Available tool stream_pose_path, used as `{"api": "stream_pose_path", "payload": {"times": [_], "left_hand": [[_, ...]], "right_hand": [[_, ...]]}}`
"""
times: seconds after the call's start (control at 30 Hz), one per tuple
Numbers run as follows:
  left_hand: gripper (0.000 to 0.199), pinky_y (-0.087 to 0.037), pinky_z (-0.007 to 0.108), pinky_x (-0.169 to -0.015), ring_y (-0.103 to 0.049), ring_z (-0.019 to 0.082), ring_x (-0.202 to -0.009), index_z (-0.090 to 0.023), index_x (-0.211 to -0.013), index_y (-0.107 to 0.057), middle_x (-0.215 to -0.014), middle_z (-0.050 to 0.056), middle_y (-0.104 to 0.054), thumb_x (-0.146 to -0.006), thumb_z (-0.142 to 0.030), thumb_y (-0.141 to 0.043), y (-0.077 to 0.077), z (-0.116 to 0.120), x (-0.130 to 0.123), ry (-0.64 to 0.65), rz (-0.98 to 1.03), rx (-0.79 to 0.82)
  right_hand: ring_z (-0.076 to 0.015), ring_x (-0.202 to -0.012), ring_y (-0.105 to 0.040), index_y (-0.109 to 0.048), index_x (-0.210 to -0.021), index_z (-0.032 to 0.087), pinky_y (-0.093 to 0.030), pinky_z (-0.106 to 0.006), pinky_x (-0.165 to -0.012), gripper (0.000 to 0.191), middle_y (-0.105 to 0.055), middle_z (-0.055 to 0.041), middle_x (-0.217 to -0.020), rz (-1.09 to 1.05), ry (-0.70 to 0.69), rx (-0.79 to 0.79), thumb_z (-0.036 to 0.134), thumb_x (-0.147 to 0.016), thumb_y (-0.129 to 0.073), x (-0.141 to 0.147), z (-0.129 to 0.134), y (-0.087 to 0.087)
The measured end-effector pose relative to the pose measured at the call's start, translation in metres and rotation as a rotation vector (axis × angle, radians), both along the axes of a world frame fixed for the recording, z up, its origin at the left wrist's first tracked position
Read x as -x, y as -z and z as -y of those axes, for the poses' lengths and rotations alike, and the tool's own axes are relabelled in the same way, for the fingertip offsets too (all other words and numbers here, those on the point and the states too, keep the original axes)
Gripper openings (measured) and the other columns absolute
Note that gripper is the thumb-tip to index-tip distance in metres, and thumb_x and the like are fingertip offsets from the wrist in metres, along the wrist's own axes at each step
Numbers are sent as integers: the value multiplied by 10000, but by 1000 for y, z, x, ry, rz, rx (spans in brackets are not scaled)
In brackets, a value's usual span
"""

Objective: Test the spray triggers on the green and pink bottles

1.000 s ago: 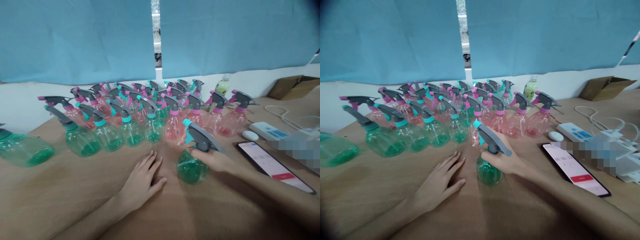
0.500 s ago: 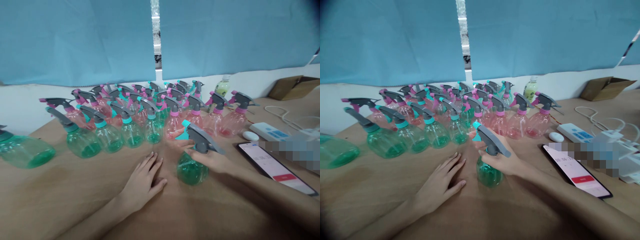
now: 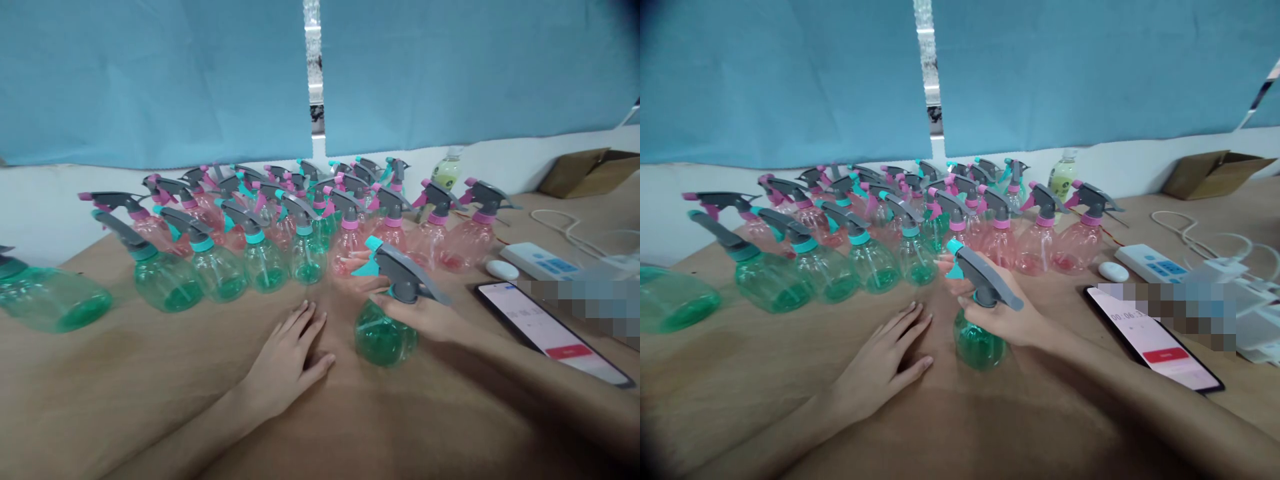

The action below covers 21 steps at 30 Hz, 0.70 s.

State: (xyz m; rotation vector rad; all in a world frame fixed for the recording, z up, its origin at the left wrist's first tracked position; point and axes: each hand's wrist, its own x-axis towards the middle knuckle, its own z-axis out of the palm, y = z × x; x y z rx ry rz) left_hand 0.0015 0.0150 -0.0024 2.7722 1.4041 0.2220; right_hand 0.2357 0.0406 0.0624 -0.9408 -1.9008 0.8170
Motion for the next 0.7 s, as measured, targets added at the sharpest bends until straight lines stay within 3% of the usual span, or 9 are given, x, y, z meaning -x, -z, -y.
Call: {"api": "stream_pose_path", "payload": {"times": [0.27, 0.4, 0.5, 0.7], "left_hand": [[577, -239, 412, -1035, -217, 242, -1308, -161, -1344, -346, -1425, 98, -278, -890, -514, -383, 0, -1, 0, 0, -8, -7], [585, -246, 419, -1030, -221, 247, -1306, -157, -1347, -340, -1426, 102, -275, -887, -516, -387, 0, -1, 0, 3, -18, -7], [584, -248, 422, -1029, -219, 247, -1307, -161, -1349, -338, -1426, 101, -275, -887, -514, -391, -1, -1, 0, 2, -17, 2], [578, -250, 421, -1031, -241, 254, -1298, -160, -1344, -348, -1421, 101, -287, -885, -509, -399, -2, -1, -1, -11, -1, 6]], "right_hand": [[-183, -844, -645, -438, -1208, 260, -547, -328, -731, 497, -621, -28, -1098, 15, -8, -24, 171, -723, -498, -2, -2, 5], [-182, -762, -647, -541, -1030, 267, -551, -311, -638, 328, -663, -1, -868, 43, 29, -17, 182, -716, -496, -3, -2, 5], [-165, -730, -638, -555, -881, 261, -544, -301, -640, 206, -645, 13, -818, 34, 19, -8, 172, -704, -499, -3, -1, 3], [-154, -725, -623, -541, -927, 259, -525, -292, -664, 261, -627, 20, -805, 23, 3, 0, 148, -695, -495, -3, -2, 3]]}}
